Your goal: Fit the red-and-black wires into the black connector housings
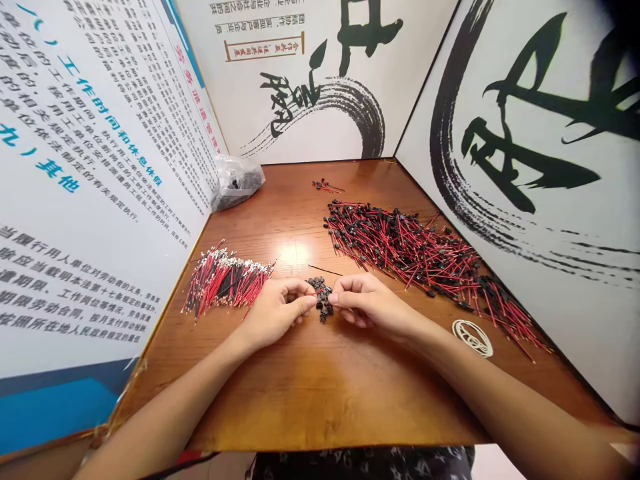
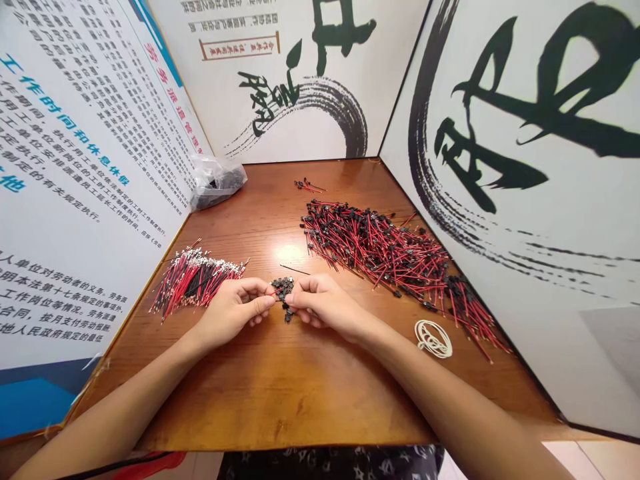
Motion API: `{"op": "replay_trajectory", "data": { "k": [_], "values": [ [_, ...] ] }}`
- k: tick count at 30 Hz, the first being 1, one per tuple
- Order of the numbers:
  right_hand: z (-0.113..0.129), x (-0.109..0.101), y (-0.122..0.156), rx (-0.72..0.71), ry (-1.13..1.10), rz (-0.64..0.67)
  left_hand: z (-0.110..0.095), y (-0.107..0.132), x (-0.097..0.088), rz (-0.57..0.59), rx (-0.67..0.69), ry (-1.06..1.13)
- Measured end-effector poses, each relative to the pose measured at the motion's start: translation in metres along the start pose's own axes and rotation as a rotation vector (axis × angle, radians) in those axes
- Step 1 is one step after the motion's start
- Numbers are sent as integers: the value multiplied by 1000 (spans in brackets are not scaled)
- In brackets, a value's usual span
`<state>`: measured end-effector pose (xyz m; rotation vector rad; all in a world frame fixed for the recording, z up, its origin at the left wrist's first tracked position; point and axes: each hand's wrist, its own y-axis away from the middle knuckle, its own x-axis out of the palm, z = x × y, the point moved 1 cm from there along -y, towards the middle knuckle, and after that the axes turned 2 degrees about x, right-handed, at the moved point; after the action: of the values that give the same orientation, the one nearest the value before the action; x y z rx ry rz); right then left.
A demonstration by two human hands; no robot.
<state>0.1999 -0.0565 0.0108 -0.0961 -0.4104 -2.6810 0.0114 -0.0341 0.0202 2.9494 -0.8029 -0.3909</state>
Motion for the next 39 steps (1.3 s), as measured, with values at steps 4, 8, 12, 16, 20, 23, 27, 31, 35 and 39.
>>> {"op": "replay_trajectory", "data": {
  "k": [4, 8, 12, 16, 20, 23, 27, 31, 35, 39],
  "values": [
    [4, -4, 2, -62, 60, -44, 0, 0, -1, -27, -2, 7],
    [5, -9, 3, -219, 269, -181, 0, 0, -2, -41, -18, 23],
    [4, -9, 4, -441, 546, -242, 0, 0, -2, -43, -32, 42],
    [2, -7, 4, -555, 675, -254, 0, 0, -2, -22, -36, 56],
    [2, -7, 4, -578, 726, -246, 1, 0, -1, -18, -35, 45],
    [3, -7, 5, -548, 729, -242, 1, 0, -1, -18, -33, 28],
    [4, -3, 3, -389, 561, -179, -1, 1, -1, -16, -2, -15],
    [-2, 0, -1, -49, 38, -16, -2, 1, -2, -18, 66, -80],
    [-8, 1, -3, 245, -414, 127, -1, 0, -3, -8, 120, -148],
    [-10, 1, -4, 285, -539, 160, -2, 0, -4, -15, 141, -175]
  ]
}}
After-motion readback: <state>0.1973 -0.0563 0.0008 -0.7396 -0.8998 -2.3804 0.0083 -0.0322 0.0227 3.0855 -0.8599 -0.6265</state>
